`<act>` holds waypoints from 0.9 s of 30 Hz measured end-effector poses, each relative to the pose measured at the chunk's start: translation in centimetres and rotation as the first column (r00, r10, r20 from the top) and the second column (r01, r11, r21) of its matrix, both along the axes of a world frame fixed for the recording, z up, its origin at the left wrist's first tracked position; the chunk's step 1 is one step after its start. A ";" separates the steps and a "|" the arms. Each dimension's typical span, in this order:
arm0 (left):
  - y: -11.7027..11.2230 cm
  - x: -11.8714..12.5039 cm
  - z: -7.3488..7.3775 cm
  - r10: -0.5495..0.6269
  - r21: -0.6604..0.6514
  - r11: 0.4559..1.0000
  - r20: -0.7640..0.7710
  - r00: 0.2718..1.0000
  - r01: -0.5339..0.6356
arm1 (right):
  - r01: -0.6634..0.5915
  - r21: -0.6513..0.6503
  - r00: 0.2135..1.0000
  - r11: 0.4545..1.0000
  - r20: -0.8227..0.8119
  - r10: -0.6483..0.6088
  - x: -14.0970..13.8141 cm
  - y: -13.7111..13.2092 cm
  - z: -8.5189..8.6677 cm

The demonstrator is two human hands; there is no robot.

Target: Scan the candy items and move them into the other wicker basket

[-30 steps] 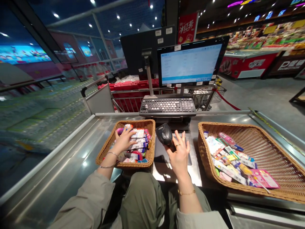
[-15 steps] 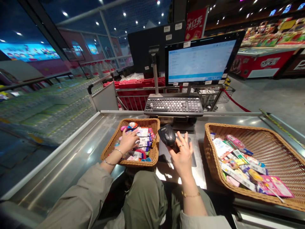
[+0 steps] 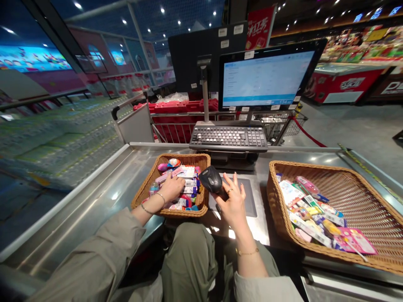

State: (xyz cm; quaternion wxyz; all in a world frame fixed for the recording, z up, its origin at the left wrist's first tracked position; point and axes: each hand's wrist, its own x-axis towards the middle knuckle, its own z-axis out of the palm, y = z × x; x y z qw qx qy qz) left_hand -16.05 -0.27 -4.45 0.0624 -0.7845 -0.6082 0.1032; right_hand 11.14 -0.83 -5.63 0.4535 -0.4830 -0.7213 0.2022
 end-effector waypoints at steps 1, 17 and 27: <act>0.0 0.0 0.0 -0.004 -0.009 1.000 0.002 1.000 0.004 | 0.001 0.001 1.000 1.000 0.001 -0.001 0.0 0.0 0.0; 0.0 -1.2 0.4 -0.034 -0.085 0.996 0.059 0.998 0.039 | 0.017 0.005 1.000 1.000 -0.024 -0.017 0.3 0.1 0.0; -0.5 -2.5 2.2 -0.108 0.015 0.994 0.321 0.941 0.108 | 0.023 0.017 0.999 1.000 -0.023 -0.023 0.6 0.1 0.2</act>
